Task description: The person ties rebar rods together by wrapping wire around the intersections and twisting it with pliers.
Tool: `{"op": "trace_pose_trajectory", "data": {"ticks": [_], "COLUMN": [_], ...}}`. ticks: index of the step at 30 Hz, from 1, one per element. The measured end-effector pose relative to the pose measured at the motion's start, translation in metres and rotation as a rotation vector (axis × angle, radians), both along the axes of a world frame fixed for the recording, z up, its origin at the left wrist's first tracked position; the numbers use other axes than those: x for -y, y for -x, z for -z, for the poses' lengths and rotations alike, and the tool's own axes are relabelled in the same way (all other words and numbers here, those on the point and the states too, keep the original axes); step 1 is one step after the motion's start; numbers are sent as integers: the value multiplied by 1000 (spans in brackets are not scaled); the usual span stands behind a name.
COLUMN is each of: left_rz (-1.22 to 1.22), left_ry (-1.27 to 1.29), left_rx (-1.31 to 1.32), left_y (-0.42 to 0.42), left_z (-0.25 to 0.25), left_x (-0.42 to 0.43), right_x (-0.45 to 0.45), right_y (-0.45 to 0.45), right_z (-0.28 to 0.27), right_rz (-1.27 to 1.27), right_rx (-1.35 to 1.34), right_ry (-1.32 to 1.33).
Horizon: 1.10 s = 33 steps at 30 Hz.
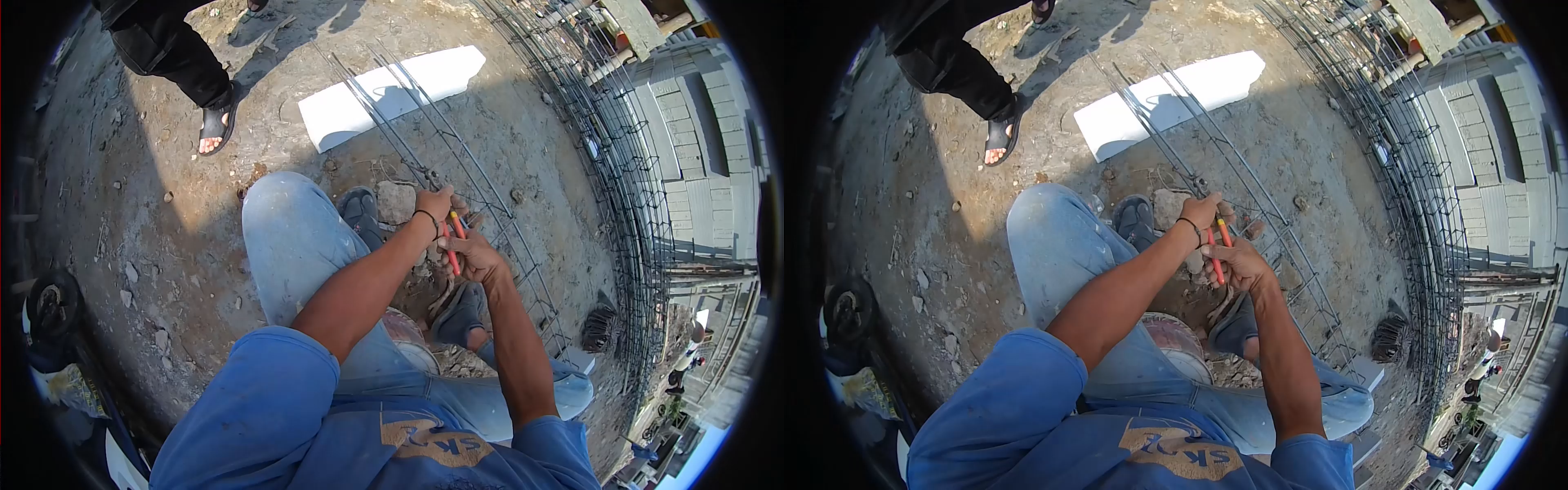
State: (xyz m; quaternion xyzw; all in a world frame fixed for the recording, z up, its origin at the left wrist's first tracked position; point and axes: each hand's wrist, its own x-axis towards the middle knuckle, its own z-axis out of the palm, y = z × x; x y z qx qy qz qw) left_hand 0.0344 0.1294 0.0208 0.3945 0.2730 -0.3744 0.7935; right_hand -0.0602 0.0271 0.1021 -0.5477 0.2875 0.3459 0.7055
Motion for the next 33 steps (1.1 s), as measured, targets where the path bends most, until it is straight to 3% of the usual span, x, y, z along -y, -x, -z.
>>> {"op": "trace_pose_trajectory", "data": {"ticks": [1, 4, 5, 7, 9, 12, 13, 15, 16, 18, 21, 33], "left_rz": [5, -180, -182, -224, -231, -248, -256, -274, -278, -416, -426, -344], "left_ry": [1, 163, 167, 209, 187, -250, -250, -683, -682, -385, -167, -48], "left_rx": [-4, -69, -74, -99, -84, -141, -153, -220, -232, -283, -239, -128], "left_y": [2, 3, 0, -8, -10, 1, 2, 2, -7, -26, -36, -30], "left_z": [-4, -14, -13, -24, -27, -45, -25, 31, 35, 41, 39, 27], "left_x": [5, 24, 30, 36, 39, 28, 27, 27, 14, -15, -24, -35], "right_x": [10, 12, 8, 3, 10, 19, 22, 34, 40, 57, 73, 129], "right_y": [-9, -33, -37, -42, -58, -96, -110, -139, -153, -181, -213, -223], "right_z": [-9, -49, -49, -48, -58, -81, -86, -88, -86, -72, -54, 42], "right_rz": [5, -911, -916, -993, -1072, -1273, -1382, -1468, -1528, -1618, -1670, -1422], "right_rx": [-4, 408, 404, 555, 643, 693, 639, 676, 728, 850, 857, 1042], "right_ry": [1, 1171, 1172, 1844, 1868, 1792, 1699, 1696, 1670, 1647, 1534, 1306]}}
